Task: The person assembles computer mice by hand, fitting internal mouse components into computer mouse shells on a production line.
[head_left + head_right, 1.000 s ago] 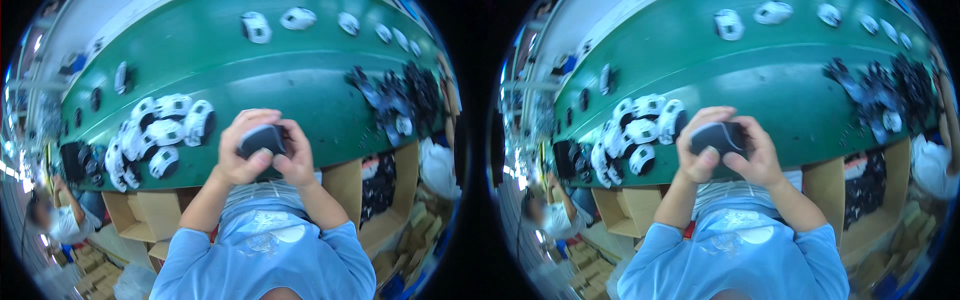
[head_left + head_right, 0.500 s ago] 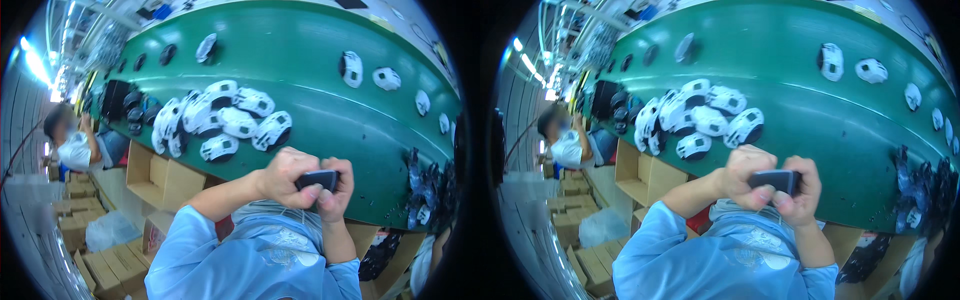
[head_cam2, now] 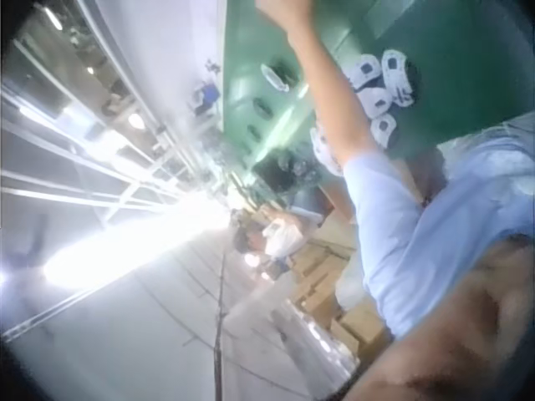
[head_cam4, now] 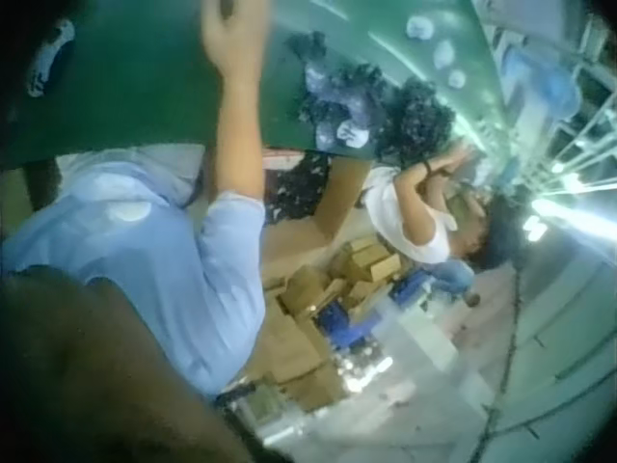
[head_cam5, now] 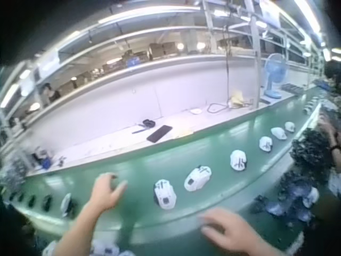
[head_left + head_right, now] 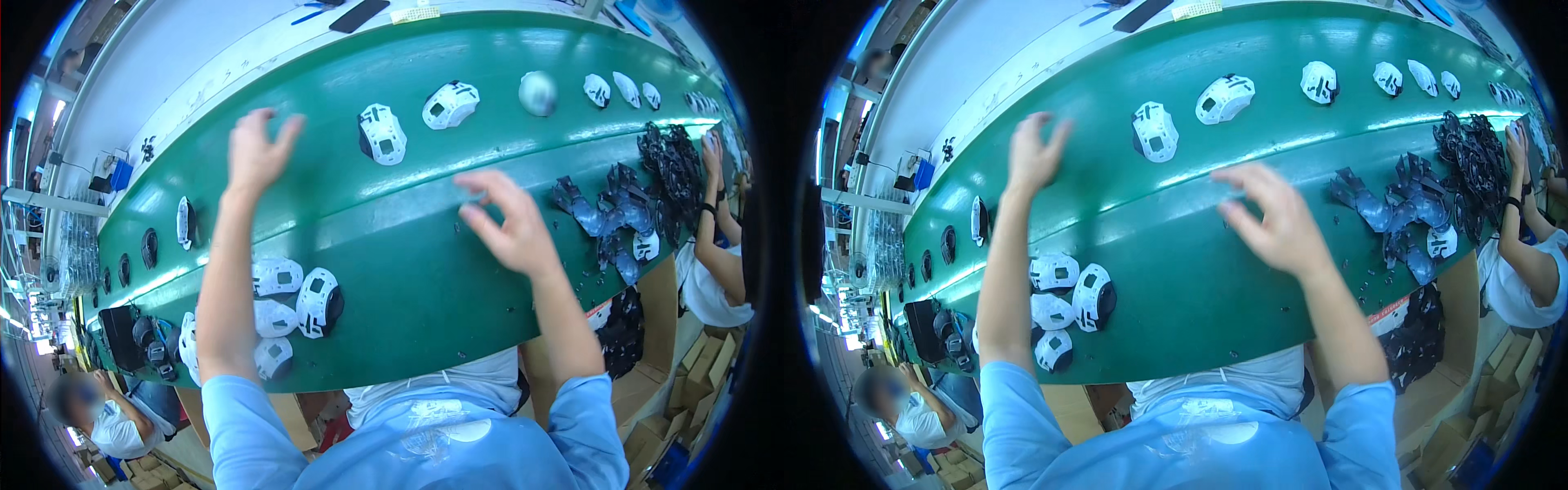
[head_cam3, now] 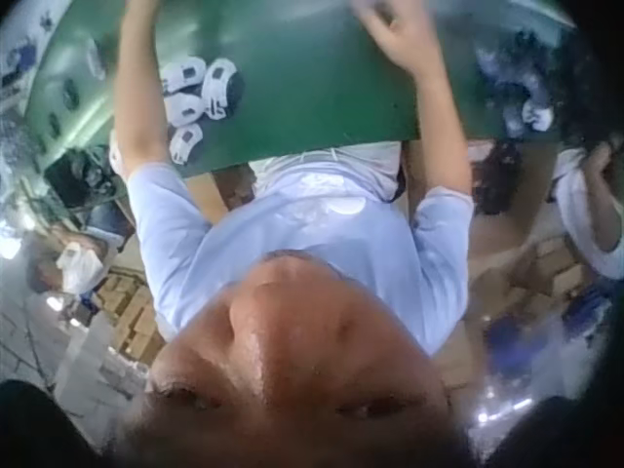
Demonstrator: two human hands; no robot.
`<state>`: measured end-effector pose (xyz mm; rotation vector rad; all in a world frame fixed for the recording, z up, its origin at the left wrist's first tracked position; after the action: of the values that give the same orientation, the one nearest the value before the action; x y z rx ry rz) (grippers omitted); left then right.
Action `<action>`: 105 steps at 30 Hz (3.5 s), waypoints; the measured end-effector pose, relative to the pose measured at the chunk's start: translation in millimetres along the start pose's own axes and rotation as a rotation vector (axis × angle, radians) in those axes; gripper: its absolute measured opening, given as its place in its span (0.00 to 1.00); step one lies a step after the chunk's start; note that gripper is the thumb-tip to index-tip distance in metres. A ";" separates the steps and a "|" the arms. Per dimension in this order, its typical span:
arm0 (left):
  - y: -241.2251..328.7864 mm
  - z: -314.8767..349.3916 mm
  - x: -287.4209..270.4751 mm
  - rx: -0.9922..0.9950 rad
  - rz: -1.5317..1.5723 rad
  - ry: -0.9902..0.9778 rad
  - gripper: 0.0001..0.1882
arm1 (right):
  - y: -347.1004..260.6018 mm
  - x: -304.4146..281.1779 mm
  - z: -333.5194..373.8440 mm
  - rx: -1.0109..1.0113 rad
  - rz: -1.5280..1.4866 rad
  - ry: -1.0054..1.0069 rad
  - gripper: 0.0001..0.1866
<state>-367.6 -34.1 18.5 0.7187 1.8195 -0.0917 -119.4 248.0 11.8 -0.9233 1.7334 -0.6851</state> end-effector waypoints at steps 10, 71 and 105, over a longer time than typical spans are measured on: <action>130.8 -18.2 118.0 0.059 -0.064 -0.236 0.25 | 119.2 -24.7 -98.9 0.135 0.300 0.469 0.26; 355.7 -125.0 221.2 0.972 0.060 -0.945 0.52 | 86.4 -17.6 -106.1 -0.047 -0.139 0.183 0.07; 378.4 -187.8 156.2 1.069 0.162 0.025 0.30 | 103.1 16.0 -96.9 0.010 0.013 0.098 0.12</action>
<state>-360.5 414.6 56.8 1.5923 1.6434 -0.9975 -241.1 292.9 -46.8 -0.8835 1.8189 -0.7413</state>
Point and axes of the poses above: each hand's wrist, its own z-axis away from the middle knuckle, its own x-axis out of the palm, y = z × x, the point moved 9 cm from there along -z, towards the middle knuckle, and after that the axes turned 2 degrees about z, right-handed, at the moved point
